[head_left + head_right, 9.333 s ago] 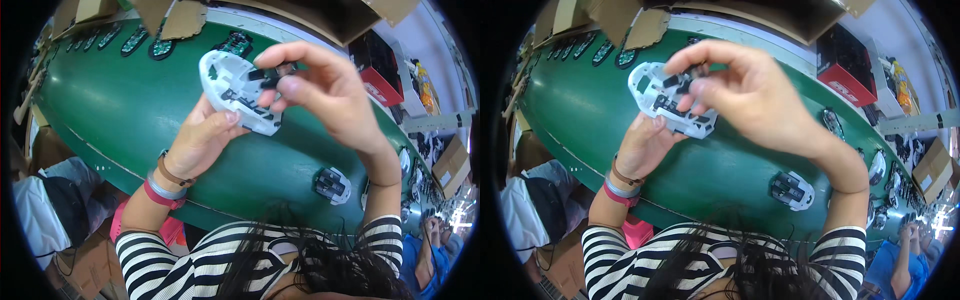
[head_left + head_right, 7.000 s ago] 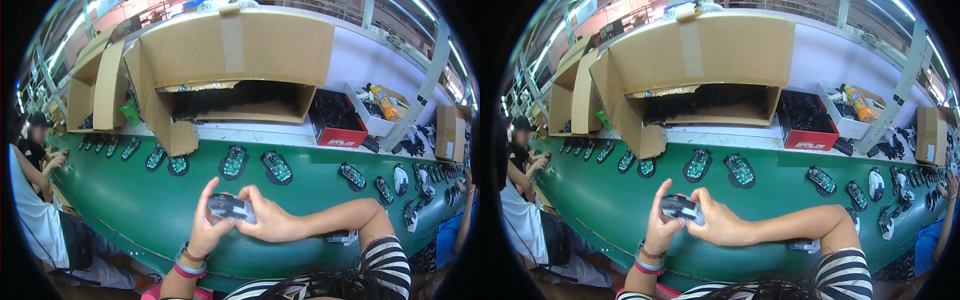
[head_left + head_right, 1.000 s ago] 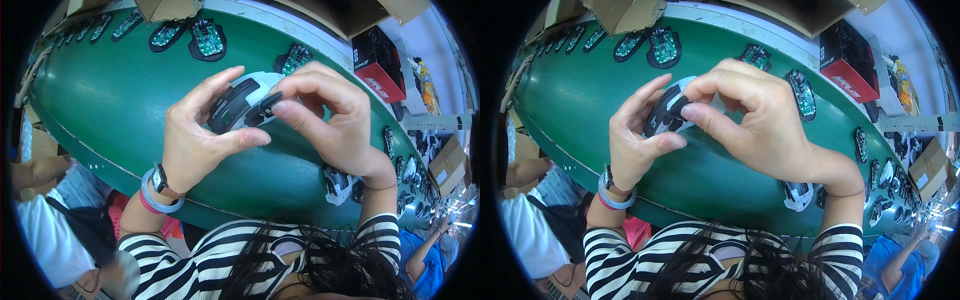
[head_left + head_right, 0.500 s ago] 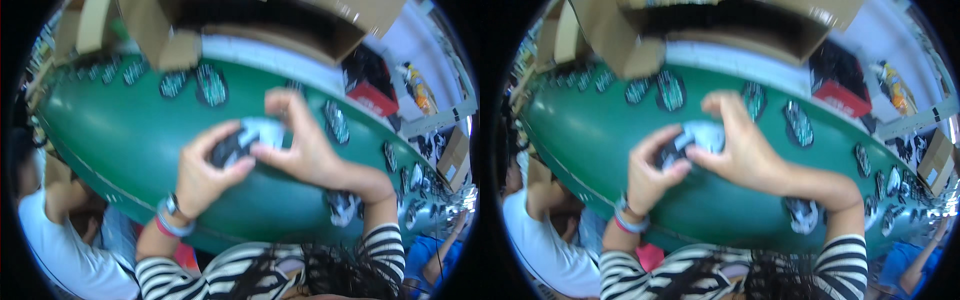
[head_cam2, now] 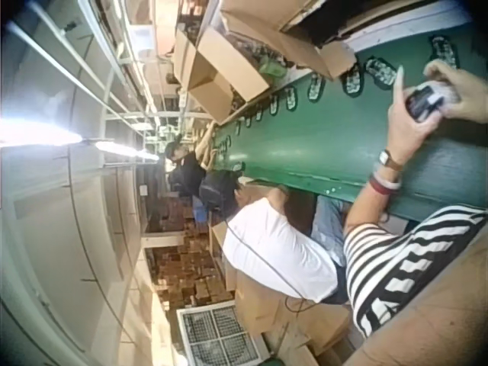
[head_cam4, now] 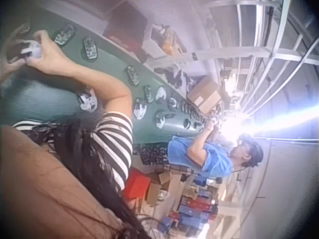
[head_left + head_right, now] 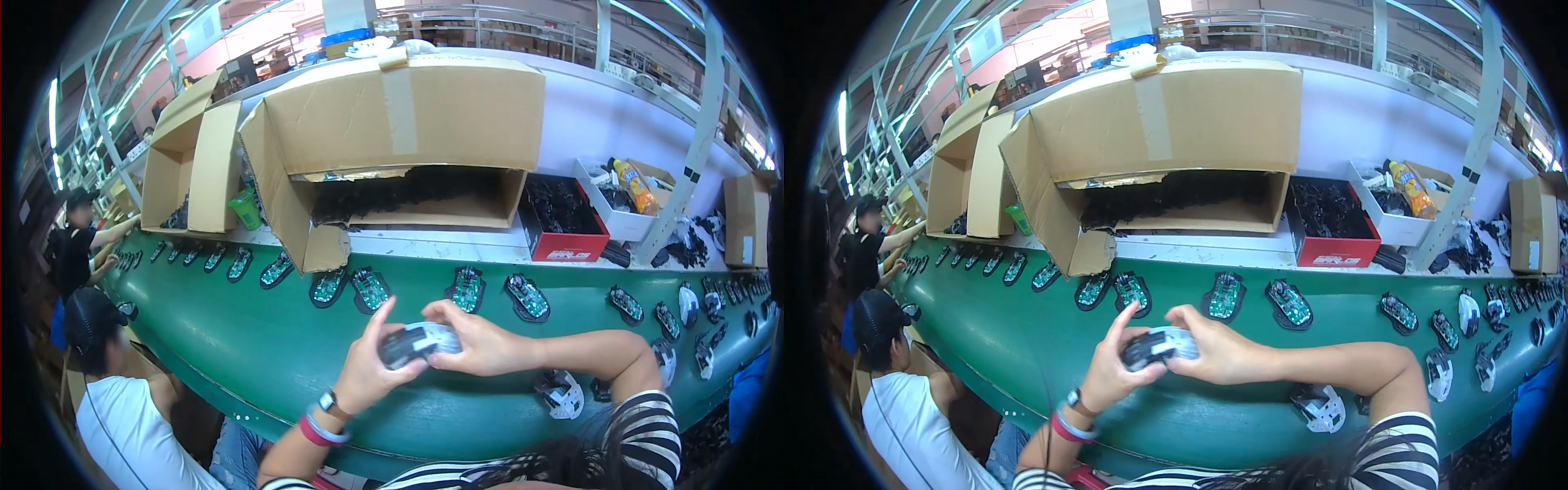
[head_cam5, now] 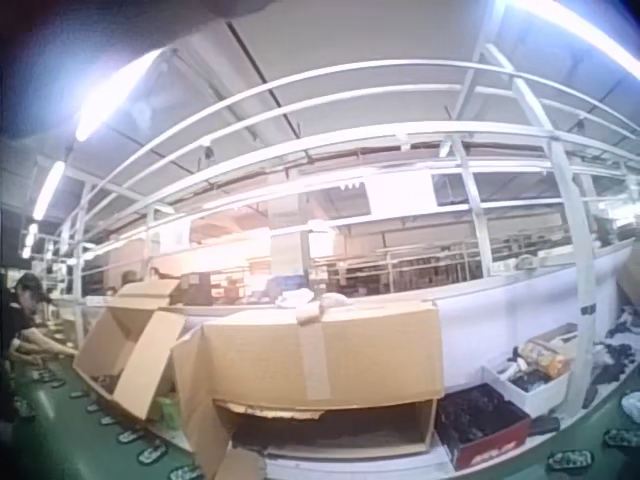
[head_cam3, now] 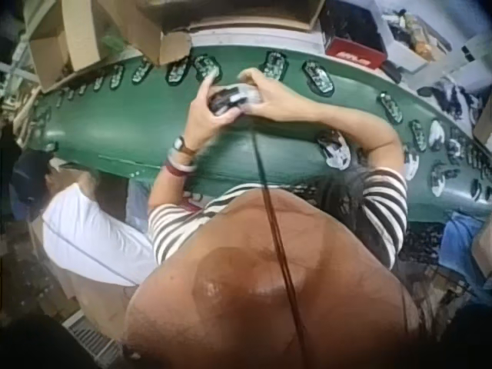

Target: The person assembles white plastic electronic housings by inserting black internal components into them. They handle the parts one at a time, fitting the pieces together and placing the assembled units on the green table. The workspace contains multiple circuit boards and other components.

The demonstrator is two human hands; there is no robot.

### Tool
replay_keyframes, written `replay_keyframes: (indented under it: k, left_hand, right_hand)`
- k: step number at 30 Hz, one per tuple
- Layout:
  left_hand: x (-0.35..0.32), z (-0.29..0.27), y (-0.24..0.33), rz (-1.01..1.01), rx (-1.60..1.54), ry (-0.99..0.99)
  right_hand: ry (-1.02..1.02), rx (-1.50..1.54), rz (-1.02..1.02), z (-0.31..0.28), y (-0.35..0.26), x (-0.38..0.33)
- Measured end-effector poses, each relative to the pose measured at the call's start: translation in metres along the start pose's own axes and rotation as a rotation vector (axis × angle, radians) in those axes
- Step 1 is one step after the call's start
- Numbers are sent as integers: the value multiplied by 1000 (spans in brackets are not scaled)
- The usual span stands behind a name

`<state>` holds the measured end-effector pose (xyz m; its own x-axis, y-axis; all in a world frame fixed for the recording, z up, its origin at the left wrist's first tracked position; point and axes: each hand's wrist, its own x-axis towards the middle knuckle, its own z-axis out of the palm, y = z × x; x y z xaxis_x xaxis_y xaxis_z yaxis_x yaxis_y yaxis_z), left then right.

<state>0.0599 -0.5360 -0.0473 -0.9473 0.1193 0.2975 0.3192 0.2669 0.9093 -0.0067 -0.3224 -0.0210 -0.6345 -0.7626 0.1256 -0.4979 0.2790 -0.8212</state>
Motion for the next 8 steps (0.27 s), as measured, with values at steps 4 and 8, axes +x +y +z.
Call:
replay_keyframes:
  k: [4, 8]
  left_hand:
    - [100, -36, 47, 480, 601, -243]
    - [318, -53, 149, 930, 841, 424]
  right_hand:
    - [-131, -425, 119, -29, 25, -63]
    - [-204, -544, 69, -21, 37, -73]
